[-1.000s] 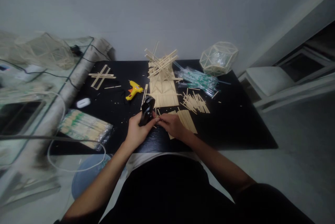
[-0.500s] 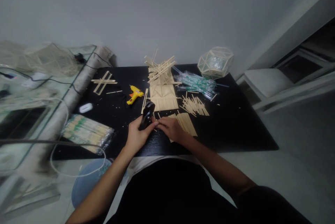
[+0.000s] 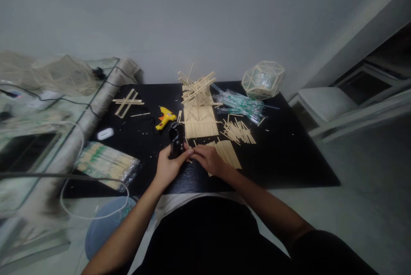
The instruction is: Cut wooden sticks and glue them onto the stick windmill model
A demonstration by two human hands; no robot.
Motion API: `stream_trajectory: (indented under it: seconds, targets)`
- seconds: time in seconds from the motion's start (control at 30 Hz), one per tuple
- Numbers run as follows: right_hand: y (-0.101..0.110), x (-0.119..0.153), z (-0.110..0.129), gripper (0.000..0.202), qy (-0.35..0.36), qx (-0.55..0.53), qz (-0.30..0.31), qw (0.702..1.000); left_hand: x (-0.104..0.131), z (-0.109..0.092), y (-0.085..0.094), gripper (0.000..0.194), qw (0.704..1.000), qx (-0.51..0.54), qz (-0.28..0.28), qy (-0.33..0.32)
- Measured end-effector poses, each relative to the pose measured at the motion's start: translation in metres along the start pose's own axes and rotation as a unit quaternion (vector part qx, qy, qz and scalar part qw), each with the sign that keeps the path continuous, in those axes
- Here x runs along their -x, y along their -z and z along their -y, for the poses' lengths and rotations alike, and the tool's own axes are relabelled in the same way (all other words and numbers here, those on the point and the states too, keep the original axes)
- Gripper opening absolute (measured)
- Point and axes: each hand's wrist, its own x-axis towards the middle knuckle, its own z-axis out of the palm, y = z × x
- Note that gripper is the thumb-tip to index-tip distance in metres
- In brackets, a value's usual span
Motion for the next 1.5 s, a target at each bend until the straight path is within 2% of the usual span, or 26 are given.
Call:
stream_trajectory:
  seconds: [0.2,0.37,0.47,0.6,0.73,0.9,1.0,1.13,1.23,1.37,1.5]
  targets:
    - [0.001,0.001,0.003,0.018,-0.009,0.01,-0.001,1.0,0.001,-0.003,0.005,0.03,0.998,-0.057,0.008,-0.03]
    - [0.0,0.001,0.006,0.016,-0.036,-0.008,-0.005,0.999,0.009,-0.016,0.033,0.032,0.979,-0.202,-0.007,-0.041]
    - [-0.001,0.0,0.005,0.016,-0.047,-0.009,-0.007,0.999,0.016,-0.027,0.054,0.029,0.939,-0.341,0.008,-0.047]
    - [-0.003,0.0,0.003,0.016,-0.04,-0.013,-0.019,0.999,0.025,-0.033,0.067,0.034,0.859,-0.508,0.03,-0.061]
    - [-0.002,0.0,0.004,0.016,-0.022,-0.01,-0.022,0.999,0.031,-0.033,0.061,0.033,0.787,-0.604,0.066,-0.105]
    - [-0.001,0.0,0.004,0.013,-0.035,0.006,-0.005,0.999,0.032,-0.043,0.047,0.042,0.733,-0.664,0.094,-0.116]
    - [-0.002,0.0,0.004,0.009,-0.026,-0.001,-0.01,1.0,0.031,-0.048,0.042,0.046,0.713,-0.682,0.106,-0.121]
    - [-0.002,0.0,0.005,0.009,-0.023,-0.013,-0.013,1.0,0.031,-0.051,0.039,0.049,0.701,-0.694,0.108,-0.121]
    - [-0.002,-0.001,0.006,0.01,-0.021,-0.019,-0.013,1.0,0.031,-0.054,0.037,0.045,0.692,-0.706,0.115,-0.102]
    - [-0.002,-0.001,0.005,0.011,-0.007,-0.018,-0.017,1.0,0.03,-0.059,0.036,0.03,0.667,-0.729,0.134,-0.076]
    - [-0.001,0.0,0.007,0.012,-0.023,-0.003,-0.004,1.0,0.03,-0.062,0.036,0.034,0.648,-0.746,0.142,-0.061]
